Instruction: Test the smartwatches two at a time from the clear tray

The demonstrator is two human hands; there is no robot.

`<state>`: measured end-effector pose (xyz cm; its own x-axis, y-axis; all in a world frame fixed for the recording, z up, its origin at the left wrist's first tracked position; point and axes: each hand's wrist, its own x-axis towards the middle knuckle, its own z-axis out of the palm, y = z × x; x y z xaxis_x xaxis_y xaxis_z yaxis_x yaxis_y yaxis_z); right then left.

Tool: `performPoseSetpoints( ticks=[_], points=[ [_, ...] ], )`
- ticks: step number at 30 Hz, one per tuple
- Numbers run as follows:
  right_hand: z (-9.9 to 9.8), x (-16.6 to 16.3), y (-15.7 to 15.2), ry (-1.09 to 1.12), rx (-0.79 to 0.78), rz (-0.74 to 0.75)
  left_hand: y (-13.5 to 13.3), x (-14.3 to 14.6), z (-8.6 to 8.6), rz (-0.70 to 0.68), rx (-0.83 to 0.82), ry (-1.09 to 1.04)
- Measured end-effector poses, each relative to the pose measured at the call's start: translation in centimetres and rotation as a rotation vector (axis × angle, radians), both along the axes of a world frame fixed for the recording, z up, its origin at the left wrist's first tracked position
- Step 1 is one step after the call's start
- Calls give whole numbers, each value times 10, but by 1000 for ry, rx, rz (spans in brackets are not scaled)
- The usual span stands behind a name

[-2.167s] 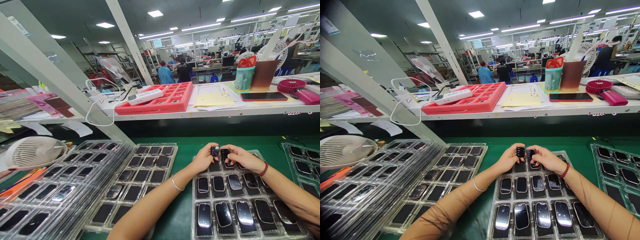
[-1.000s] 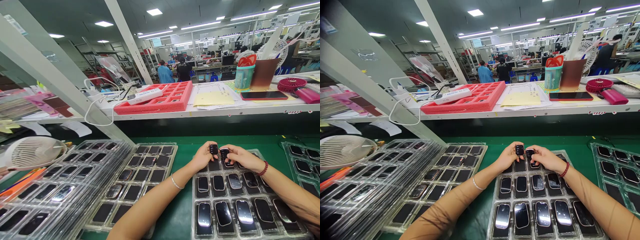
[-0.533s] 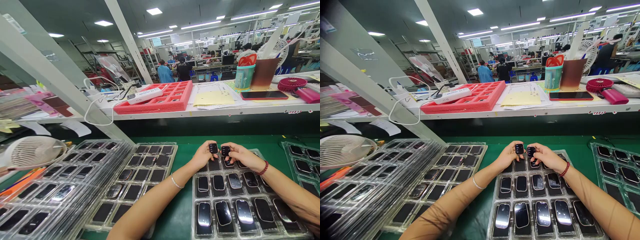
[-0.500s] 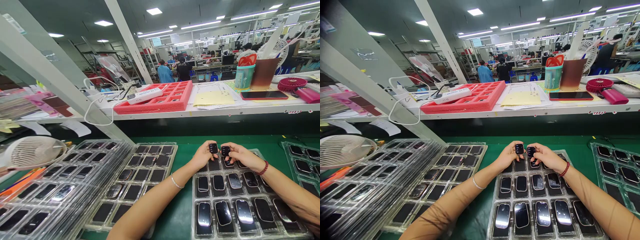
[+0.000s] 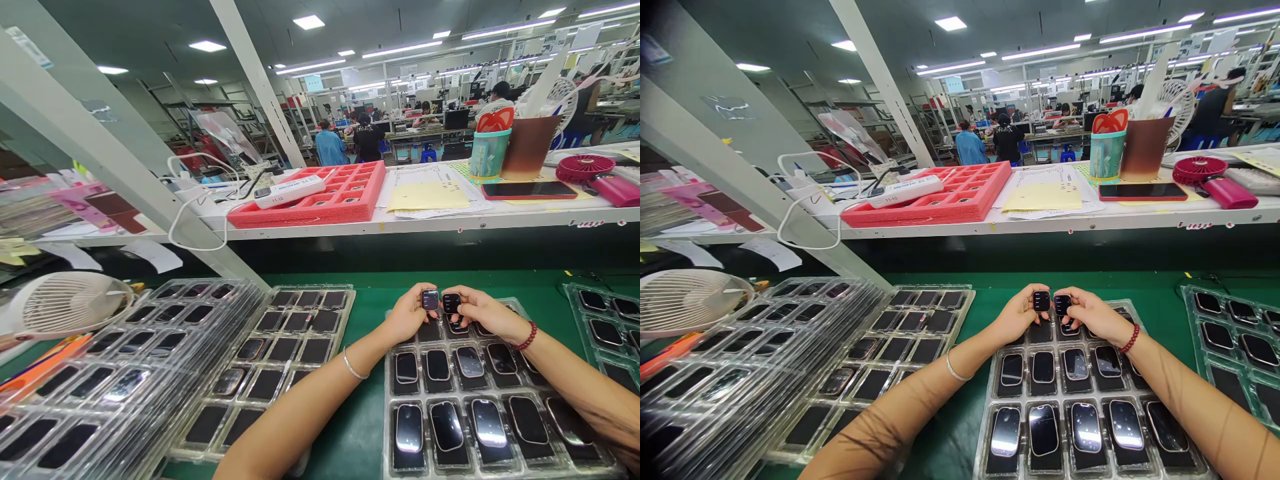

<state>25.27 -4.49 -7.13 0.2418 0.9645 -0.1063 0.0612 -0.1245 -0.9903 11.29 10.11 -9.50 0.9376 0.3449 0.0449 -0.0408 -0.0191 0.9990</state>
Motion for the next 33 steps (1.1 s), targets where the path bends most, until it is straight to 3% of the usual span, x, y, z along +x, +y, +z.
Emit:
performPoseSetpoints(
  ticks=[33],
  points=[
    [-3,1,-1,-57,2,36,1,1,2,-9,-12,2]
  ],
)
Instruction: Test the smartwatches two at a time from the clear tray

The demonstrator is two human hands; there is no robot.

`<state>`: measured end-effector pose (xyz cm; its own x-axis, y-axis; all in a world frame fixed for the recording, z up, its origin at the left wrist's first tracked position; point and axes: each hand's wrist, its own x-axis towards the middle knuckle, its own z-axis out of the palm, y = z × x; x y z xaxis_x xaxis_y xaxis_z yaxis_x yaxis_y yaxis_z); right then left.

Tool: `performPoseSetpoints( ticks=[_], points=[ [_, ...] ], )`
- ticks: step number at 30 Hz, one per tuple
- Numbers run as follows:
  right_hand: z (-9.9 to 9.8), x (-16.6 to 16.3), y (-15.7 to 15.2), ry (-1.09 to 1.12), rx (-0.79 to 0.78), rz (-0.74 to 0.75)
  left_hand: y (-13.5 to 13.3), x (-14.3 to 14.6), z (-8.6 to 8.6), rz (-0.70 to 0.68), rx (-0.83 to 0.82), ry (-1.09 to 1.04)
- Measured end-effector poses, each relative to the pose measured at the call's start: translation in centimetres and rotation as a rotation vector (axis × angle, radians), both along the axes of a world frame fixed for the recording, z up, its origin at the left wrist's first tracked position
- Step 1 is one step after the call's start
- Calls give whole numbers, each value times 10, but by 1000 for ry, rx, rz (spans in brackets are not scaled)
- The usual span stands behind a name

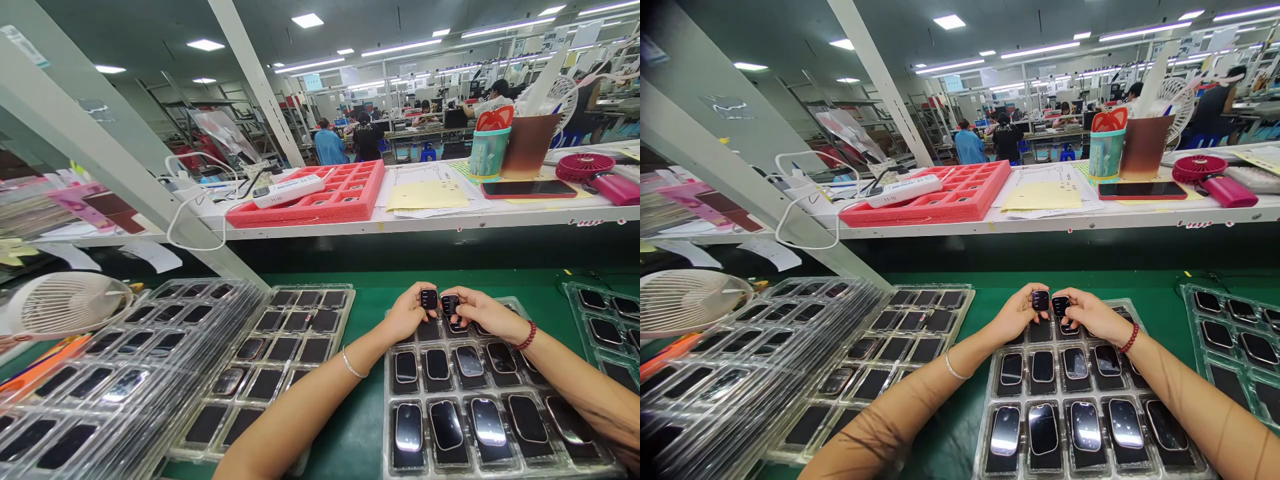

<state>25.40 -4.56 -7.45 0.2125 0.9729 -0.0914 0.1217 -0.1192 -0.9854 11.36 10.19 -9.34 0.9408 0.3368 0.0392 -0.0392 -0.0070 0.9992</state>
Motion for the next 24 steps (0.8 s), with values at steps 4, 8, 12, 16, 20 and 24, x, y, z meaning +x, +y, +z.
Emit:
performPoseSetpoints(
  ticks=[4,8,12,16,20,24],
  points=[
    [-1,0,0,-6,0,-2,0,0,-1,-1,-9,-6],
    [0,0,0,-16,-3,4,0,0,-1,-3,-16,-7],
    [2,0,0,-14,-11,3,-2,-2,4,-9,-25,-7],
    [4,0,0,20,-30,-9,-2,-4,9,3,0,3],
    [3,-1,0,71,-19,-33,-1,-3,7,9,-29,10],
    [4,-2,0,102,14,-44,0,-2,5,5,-17,29]
  ],
)
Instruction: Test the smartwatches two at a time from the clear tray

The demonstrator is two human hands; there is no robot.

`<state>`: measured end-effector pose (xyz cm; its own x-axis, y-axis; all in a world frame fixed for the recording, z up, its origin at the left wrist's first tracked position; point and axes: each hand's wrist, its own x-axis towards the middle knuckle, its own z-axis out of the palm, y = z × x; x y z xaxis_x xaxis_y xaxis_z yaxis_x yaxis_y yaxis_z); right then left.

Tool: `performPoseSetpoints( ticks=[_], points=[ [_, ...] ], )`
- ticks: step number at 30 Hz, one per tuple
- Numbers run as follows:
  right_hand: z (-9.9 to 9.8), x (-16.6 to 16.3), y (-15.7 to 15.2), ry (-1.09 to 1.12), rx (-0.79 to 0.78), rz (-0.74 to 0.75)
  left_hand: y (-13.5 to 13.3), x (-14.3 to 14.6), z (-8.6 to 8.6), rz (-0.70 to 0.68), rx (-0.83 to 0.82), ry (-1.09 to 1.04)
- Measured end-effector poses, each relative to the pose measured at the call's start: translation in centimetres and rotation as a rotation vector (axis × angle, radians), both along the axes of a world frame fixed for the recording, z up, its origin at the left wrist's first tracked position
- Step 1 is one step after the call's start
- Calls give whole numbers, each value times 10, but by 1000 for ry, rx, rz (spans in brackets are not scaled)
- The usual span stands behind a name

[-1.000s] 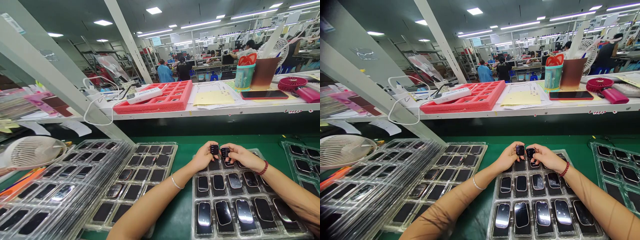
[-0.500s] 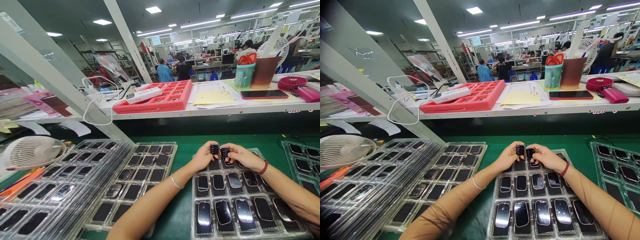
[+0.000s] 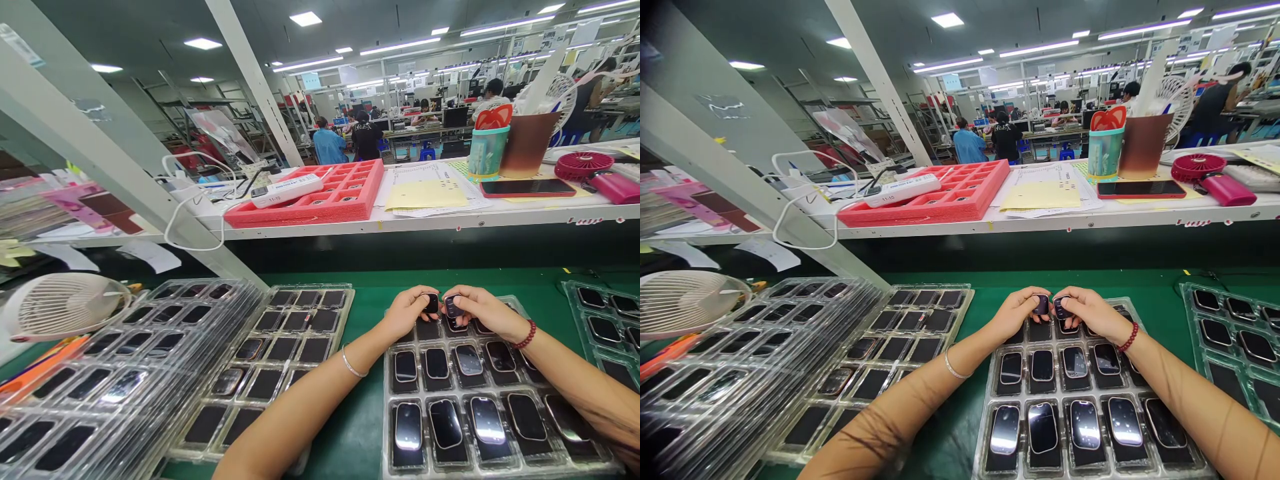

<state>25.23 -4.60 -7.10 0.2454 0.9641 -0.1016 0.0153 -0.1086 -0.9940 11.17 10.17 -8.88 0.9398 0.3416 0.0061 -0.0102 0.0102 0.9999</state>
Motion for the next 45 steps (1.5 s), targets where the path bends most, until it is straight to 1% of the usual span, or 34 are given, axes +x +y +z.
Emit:
performPoseSetpoints(
  ticks=[7,11,17,26,37,45],
  points=[
    [1,0,-2,6,20,9,-2,-1,3,0,19,-24],
    [-3,2,-1,-25,42,41,-4,-2,2,-2,43,-15],
    [-7,4,0,-25,19,59,-5,-2,-1,-16,116,13],
    [-2,0,0,-28,6,69,-5,-1,-2,-17,115,2],
    [-2,0,0,-56,5,69,-6,0,-1,-14,131,9],
    [-4,0,0,-61,-2,72,-7,-1,0,-16,114,2]
  ],
)
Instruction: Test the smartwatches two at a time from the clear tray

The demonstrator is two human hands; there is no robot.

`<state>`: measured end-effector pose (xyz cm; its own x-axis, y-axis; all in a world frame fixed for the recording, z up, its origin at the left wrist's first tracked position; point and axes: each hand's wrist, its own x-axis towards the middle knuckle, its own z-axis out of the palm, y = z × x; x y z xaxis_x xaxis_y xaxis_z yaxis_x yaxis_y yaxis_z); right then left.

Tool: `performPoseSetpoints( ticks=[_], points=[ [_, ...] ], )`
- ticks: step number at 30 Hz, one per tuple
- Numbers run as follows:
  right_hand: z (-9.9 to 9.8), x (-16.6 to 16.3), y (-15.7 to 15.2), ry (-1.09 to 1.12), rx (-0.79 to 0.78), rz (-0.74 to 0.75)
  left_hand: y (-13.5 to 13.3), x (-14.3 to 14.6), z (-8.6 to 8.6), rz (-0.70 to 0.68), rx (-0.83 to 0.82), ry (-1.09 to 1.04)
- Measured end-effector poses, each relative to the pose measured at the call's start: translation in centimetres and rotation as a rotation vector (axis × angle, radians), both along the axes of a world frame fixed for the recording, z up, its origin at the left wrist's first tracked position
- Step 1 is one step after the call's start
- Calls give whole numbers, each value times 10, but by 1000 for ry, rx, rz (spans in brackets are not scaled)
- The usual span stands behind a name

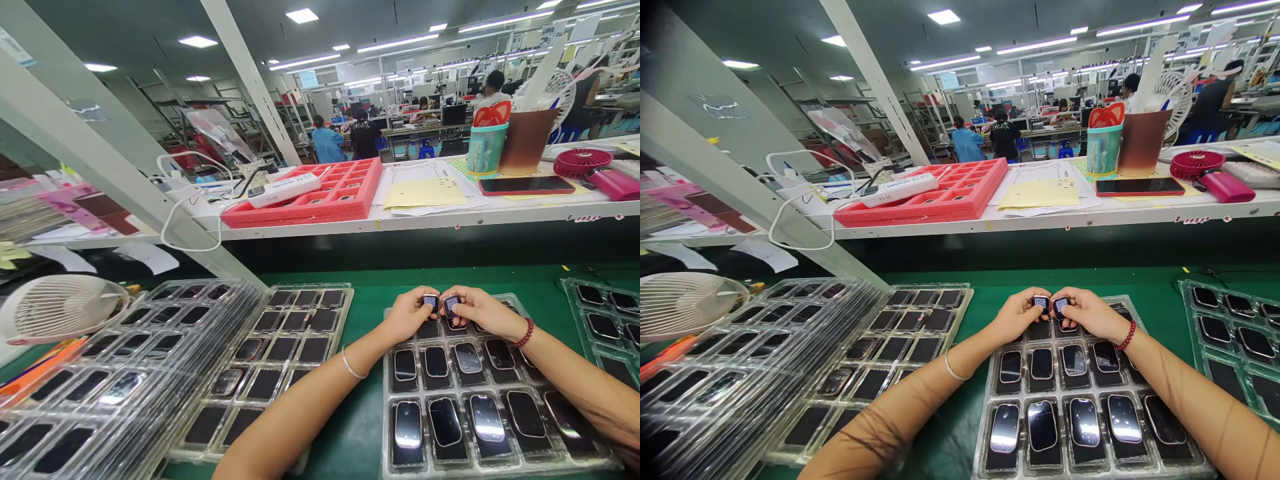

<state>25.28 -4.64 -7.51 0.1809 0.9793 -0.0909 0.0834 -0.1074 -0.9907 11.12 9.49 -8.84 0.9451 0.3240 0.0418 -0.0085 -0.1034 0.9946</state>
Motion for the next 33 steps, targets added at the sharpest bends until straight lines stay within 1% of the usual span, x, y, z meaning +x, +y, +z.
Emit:
performPoseSetpoints(
  ticks=[4,8,13,18,20,24,28,33],
  points=[
    [-1,0,0,-5,16,2,1,-1,0,-4,8,-2],
    [2,-1,0,21,9,-28,2,-2,-1,-19,51,8],
    [4,-4,-1,-73,19,-35,2,-2,-3,8,77,-13],
    [6,-6,-1,-34,26,-39,2,-2,-3,17,127,-43],
    [7,-5,-1,-25,9,-35,2,-2,-1,19,115,-26],
    [8,-5,-2,-82,-6,-33,3,-1,0,48,75,21],
    [8,-7,-2,-64,20,-2,2,0,-1,45,8,-33],
    [9,-7,-2,-64,12,17,2,0,-2,15,11,-38]
  ],
)
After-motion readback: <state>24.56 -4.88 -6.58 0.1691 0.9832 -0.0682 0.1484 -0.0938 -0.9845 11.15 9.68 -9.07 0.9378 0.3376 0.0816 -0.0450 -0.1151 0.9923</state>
